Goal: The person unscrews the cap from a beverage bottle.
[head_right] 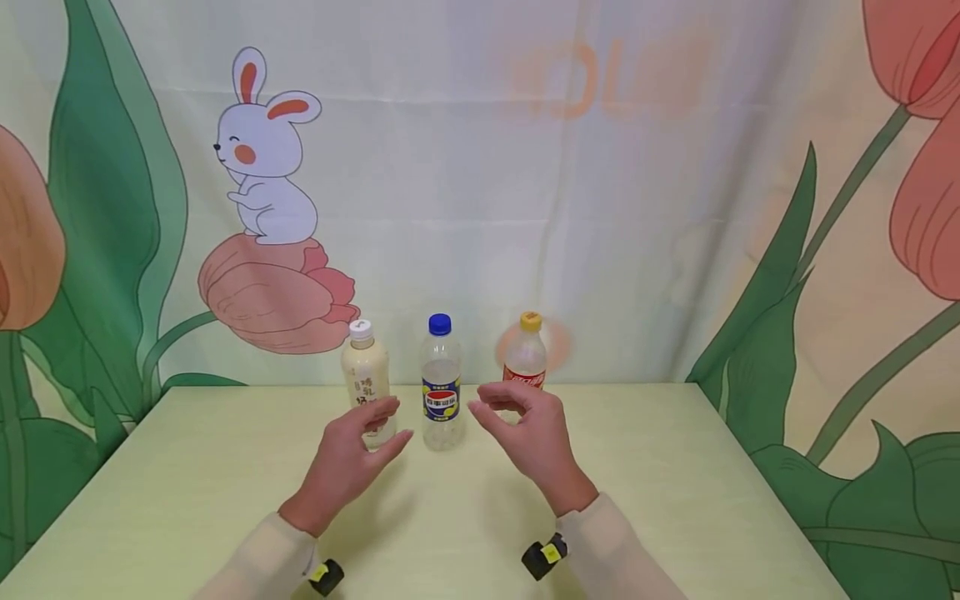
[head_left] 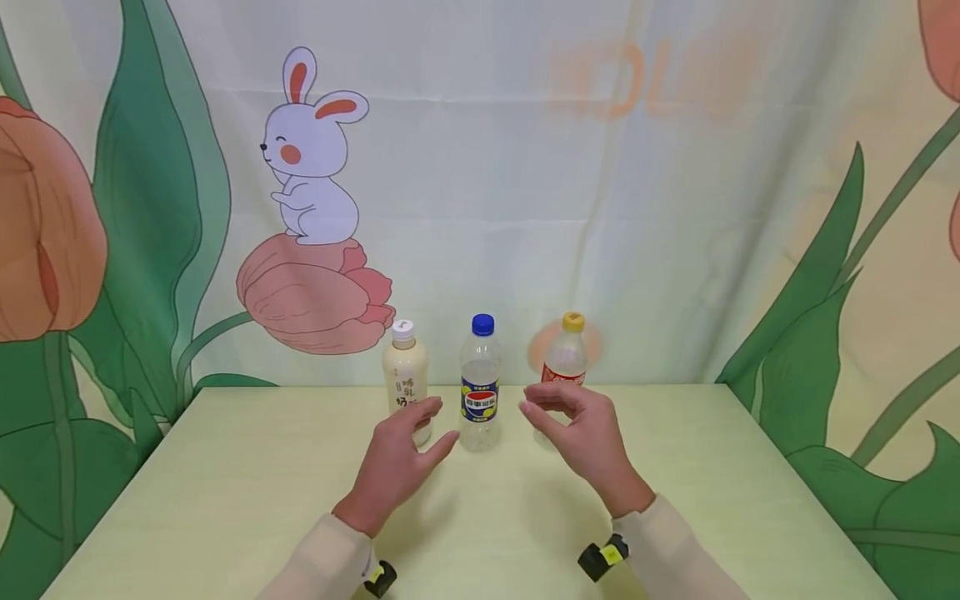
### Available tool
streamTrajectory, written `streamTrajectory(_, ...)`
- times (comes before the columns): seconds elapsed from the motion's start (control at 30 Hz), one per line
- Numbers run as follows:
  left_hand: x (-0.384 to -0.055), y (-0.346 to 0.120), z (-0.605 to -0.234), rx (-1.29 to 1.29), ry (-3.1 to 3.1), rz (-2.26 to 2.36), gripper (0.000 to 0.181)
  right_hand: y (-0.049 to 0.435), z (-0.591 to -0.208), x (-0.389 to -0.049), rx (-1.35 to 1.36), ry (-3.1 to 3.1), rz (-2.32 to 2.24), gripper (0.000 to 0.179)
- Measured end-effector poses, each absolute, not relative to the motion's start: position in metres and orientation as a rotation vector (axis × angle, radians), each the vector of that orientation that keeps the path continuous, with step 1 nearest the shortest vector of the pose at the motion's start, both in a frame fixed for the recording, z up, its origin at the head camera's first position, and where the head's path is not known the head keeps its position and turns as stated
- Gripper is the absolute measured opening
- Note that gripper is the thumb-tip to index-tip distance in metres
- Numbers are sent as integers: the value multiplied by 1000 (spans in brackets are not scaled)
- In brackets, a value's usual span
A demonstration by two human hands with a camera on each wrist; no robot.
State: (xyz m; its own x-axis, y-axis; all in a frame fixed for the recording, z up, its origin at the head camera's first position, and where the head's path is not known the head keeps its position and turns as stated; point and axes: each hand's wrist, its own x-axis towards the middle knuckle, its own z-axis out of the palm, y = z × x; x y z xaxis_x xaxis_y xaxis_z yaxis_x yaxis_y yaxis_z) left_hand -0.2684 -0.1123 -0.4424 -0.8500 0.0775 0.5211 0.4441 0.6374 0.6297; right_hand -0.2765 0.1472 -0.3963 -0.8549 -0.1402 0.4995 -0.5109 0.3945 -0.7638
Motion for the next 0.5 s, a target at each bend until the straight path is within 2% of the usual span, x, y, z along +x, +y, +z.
streamTrajectory(0.5,-289,-89,-443,-261,-2426,-1208,57,116,-374,-300,542,-2197,1593,36)
